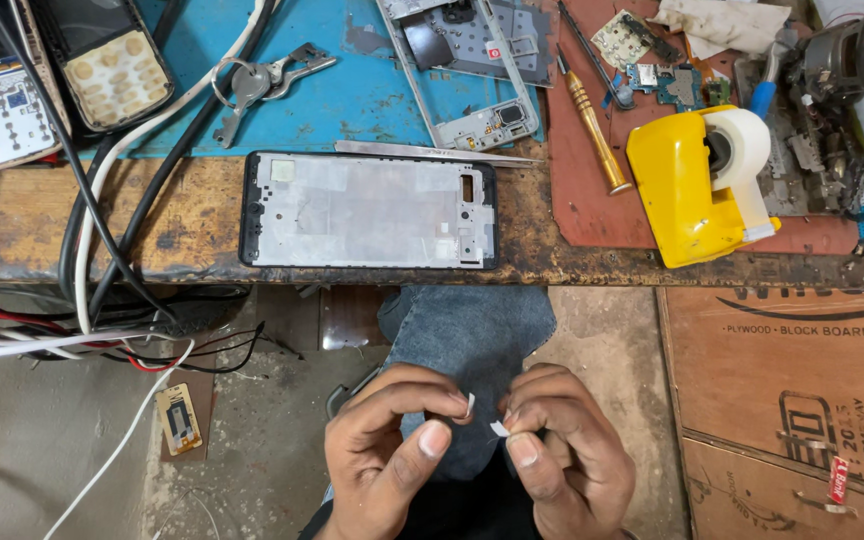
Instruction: The person applies small pieces of white tape to the interior frame of a disassembled smartphone. They then pick up the phone's internal assembly, turn it over to show the battery and motherboard, and place it back down to continue applying tape.
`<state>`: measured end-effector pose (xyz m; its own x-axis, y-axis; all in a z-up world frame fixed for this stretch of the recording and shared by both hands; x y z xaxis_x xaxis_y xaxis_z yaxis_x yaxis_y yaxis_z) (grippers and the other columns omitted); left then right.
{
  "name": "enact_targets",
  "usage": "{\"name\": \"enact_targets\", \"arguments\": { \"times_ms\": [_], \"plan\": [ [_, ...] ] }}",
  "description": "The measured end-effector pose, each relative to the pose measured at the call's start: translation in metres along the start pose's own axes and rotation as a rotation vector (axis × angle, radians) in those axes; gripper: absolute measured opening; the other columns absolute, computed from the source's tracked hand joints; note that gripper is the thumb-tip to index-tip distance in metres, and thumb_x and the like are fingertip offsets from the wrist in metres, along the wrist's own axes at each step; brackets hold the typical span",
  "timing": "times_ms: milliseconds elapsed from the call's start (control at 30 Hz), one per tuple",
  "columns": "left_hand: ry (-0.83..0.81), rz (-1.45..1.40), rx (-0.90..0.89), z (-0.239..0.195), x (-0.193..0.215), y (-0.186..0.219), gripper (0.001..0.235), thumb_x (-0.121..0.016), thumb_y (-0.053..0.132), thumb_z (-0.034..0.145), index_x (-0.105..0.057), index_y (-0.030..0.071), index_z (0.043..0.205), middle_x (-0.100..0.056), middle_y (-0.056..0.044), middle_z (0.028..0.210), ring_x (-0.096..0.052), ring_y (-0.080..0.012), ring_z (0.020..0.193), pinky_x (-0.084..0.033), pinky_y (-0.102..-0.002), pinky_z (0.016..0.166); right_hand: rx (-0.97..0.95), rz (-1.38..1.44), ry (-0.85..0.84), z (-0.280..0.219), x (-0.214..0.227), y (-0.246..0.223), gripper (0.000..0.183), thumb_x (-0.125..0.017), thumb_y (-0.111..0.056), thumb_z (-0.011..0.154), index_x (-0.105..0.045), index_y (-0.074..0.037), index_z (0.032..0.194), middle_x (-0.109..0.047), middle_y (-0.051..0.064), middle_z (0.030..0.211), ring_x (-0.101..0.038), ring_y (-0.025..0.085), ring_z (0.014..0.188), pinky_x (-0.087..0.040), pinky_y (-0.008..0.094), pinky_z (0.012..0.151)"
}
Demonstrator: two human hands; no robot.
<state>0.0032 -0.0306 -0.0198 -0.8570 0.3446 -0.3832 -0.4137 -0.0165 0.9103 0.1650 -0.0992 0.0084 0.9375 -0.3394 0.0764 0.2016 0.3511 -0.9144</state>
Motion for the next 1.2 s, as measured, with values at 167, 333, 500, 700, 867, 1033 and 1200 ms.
{"name": "enact_targets", "arguments": {
  "times_ms": [167, 333, 500, 700, 867, 1033, 1200],
  "plan": [
    [-0.052, -0.084, 0.023, -0.001, -0.005, -0.004, 0.024, -0.073, 0.015, 0.087, -0.075, -0.003, 0.102, -0.073, -0.016, 0.104, -0.069, -0.0193, 0.095, -0.055, -0.030, 0.080, -0.030, 0.024, -0.131, 0.005, -0.003, 0.002, 0.013, -0.065, -0.009, 0.100, -0.066, 0.002, 0.107, -0.065, 0.014, 0.103, -0.062, 0.022, 0.099, -0.052, 0.036, 0.090],
    [-0.036, 0.014, 0.046, -0.002, -0.008, -0.008, 0.014, -0.081, 0.004, 0.084, -0.076, -0.002, 0.096, -0.074, -0.013, 0.101, -0.069, -0.0173, 0.090, -0.055, -0.031, 0.078, -0.074, -0.026, -0.090, 0.006, -0.007, 0.004, 0.012, -0.066, -0.008, 0.100, -0.066, 0.002, 0.106, -0.066, 0.015, 0.103, -0.064, 0.021, 0.099, -0.053, 0.034, 0.088],
    [-0.037, -0.038, 0.091, -0.001, -0.005, -0.014, 0.009, -0.079, 0.002, 0.086, -0.076, -0.002, 0.094, -0.073, -0.012, 0.099, -0.069, -0.0171, 0.090, -0.056, -0.031, 0.081, -0.122, -0.086, -0.071, 0.008, -0.005, 0.004, 0.028, -0.070, -0.016, 0.095, -0.068, 0.001, 0.117, -0.071, 0.014, 0.107, -0.069, 0.019, 0.091, -0.054, 0.027, 0.070],
    [-0.105, -0.111, 0.133, 0.000, -0.003, -0.016, 0.009, -0.077, 0.003, 0.090, -0.075, -0.002, 0.097, -0.073, -0.012, 0.100, -0.069, -0.0177, 0.094, -0.056, -0.032, 0.087, 0.223, -0.294, -0.183, 0.019, -0.013, -0.015, 0.016, -0.072, -0.014, 0.101, -0.068, -0.007, 0.115, -0.069, 0.006, 0.110, -0.069, 0.018, 0.098, -0.054, 0.034, 0.089],
    [-0.038, -0.036, 0.194, 0.003, 0.000, -0.020, 0.010, -0.081, 0.004, 0.088, -0.078, -0.002, 0.096, -0.075, -0.013, 0.097, -0.071, -0.0173, 0.091, -0.057, -0.031, 0.081, 0.175, -0.398, -0.120, 0.017, -0.016, -0.010, 0.012, -0.069, -0.012, 0.099, -0.064, -0.006, 0.108, -0.066, 0.006, 0.102, -0.068, 0.018, 0.099, -0.053, 0.039, 0.093],
    [0.008, -0.046, 0.180, 0.009, 0.000, -0.014, 0.028, -0.080, 0.006, 0.085, -0.074, -0.002, 0.112, -0.073, -0.011, 0.101, -0.071, -0.0167, 0.093, -0.058, -0.031, 0.083, 0.047, -0.167, -0.074, 0.010, -0.014, -0.001, 0.013, -0.060, -0.015, 0.106, -0.061, -0.004, 0.114, -0.063, 0.010, 0.107, -0.066, 0.020, 0.101, -0.058, 0.035, 0.089],
    [0.150, 0.396, -0.205, 0.007, -0.002, 0.015, 0.032, -0.081, 0.013, 0.087, -0.073, -0.002, 0.114, -0.074, -0.009, 0.105, -0.073, -0.0147, 0.093, -0.060, -0.027, 0.077, 0.018, -0.196, -0.023, 0.009, -0.012, 0.003, 0.014, -0.062, -0.015, 0.106, -0.064, -0.002, 0.111, -0.062, 0.012, 0.105, -0.067, 0.022, 0.100, -0.060, 0.035, 0.089]
  ]
}}
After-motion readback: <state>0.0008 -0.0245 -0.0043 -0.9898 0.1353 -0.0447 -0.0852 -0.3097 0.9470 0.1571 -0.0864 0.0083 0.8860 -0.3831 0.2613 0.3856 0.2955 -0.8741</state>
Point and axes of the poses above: each hand's wrist, its own z-axis towards the middle knuckle, its own x-axis out of the back of the hand, y = z × x, the point moved 6 cm from there along z, towards the middle knuckle
